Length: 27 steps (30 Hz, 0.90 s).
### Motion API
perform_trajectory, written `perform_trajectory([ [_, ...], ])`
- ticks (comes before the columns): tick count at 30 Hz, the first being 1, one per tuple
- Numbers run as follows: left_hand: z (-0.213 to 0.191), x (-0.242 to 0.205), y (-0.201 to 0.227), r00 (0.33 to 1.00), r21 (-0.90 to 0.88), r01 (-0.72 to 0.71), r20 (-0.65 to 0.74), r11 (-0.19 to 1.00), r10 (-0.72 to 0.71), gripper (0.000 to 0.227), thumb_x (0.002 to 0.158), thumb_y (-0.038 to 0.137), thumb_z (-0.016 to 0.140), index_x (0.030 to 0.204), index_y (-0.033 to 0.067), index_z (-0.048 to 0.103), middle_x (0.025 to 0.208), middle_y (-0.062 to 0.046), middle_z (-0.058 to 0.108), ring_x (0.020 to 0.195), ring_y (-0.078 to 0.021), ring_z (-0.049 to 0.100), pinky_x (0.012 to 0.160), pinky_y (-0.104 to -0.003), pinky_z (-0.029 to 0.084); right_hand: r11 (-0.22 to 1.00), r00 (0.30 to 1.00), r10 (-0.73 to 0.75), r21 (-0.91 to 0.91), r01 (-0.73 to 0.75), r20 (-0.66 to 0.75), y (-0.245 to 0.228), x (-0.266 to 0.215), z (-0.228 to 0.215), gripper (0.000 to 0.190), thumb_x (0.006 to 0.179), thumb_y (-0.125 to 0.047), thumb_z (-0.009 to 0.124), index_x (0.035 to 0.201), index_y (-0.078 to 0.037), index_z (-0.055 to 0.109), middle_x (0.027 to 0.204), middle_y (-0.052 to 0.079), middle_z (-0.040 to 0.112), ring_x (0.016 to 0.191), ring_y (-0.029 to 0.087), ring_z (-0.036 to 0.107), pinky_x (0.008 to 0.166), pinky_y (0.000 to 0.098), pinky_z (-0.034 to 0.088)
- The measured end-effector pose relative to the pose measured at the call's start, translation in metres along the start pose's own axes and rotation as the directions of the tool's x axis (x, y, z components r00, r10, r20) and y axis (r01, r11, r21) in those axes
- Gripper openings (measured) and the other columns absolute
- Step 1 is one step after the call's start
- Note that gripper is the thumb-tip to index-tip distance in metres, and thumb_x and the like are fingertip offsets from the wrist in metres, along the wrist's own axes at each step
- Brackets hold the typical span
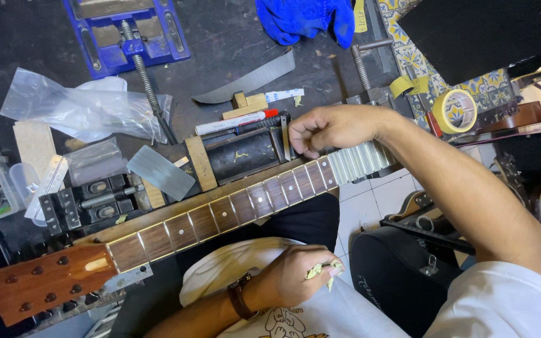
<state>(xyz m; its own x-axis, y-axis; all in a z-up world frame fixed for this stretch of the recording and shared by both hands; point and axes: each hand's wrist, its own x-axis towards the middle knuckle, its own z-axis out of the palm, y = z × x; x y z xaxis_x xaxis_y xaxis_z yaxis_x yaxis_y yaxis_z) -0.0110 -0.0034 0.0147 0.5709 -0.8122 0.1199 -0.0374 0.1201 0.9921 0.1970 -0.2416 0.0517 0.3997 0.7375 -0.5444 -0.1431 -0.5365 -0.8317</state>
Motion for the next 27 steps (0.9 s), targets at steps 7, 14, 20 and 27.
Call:
perform_trajectory([
  [7,-0.003,0.0,0.002,0.999,0.022,0.038,-0.02,0.999,-0.037,0.02,0.103,0.007,0.057,0.086,0.0049,0.067,0.088,-0.007,0.071,0.08,-0.0238,0.068,0.072,-0.038,0.05,0.997,0.995,0.003,-0.075,-0.01,-0.098,-0.002,-0.005,0.006,0.021,0.086,0.011,0.051,0.083,-0.009,0.058,0.074,0.003,0.058,0.067,0.017,0.055,0.067,0.0347,0.044],
  [14,-0.006,0.002,-0.003,0.999,0.021,0.026,-0.027,0.999,-0.025,0.017,0.104,0.008,0.058,0.089,0.0046,0.067,0.089,-0.009,0.071,0.08,-0.0266,0.067,0.073,-0.038,0.05,0.993,0.997,0.049,-0.104,-0.055,-0.062,-0.009,0.001,0.005,0.019,0.084,0.008,0.049,0.078,-0.01,0.051,0.075,0.005,0.059,0.072,0.02,0.063,0.067,0.0385,0.048],
  [20,-0.012,0.003,-0.005,0.998,0.008,0.045,-0.037,0.999,-0.045,0.02,0.106,0.008,0.059,0.088,0.0052,0.068,0.093,-0.008,0.073,0.082,-0.0242,0.07,0.074,-0.037,0.052,0.982,0.984,-0.171,0.09,0.167,0.042,-0.012,-0.013,-0.006,0.03,0.082,0.014,0.032,0.079,-0.014,0.043,0.07,0.001,0.046,0.062,0.013,0.052,0.058,0.0282,0.052],
  [27,-0.011,0.006,0.0,1.0,-0.037,0.001,-0.002,0.999,-0.002,0.02,0.11,0.013,0.057,0.097,0.0042,0.07,0.094,-0.009,0.073,0.085,-0.0257,0.069,0.078,-0.037,0.054,0.737,0.866,0.489,-0.483,-0.473,-0.102,-0.075,-0.022,-0.009,0.024,0.101,-0.017,0.061,0.117,-0.021,0.078,0.117,-0.005,0.085,0.1,0.011,0.081,0.099,0.0336,0.063],
])
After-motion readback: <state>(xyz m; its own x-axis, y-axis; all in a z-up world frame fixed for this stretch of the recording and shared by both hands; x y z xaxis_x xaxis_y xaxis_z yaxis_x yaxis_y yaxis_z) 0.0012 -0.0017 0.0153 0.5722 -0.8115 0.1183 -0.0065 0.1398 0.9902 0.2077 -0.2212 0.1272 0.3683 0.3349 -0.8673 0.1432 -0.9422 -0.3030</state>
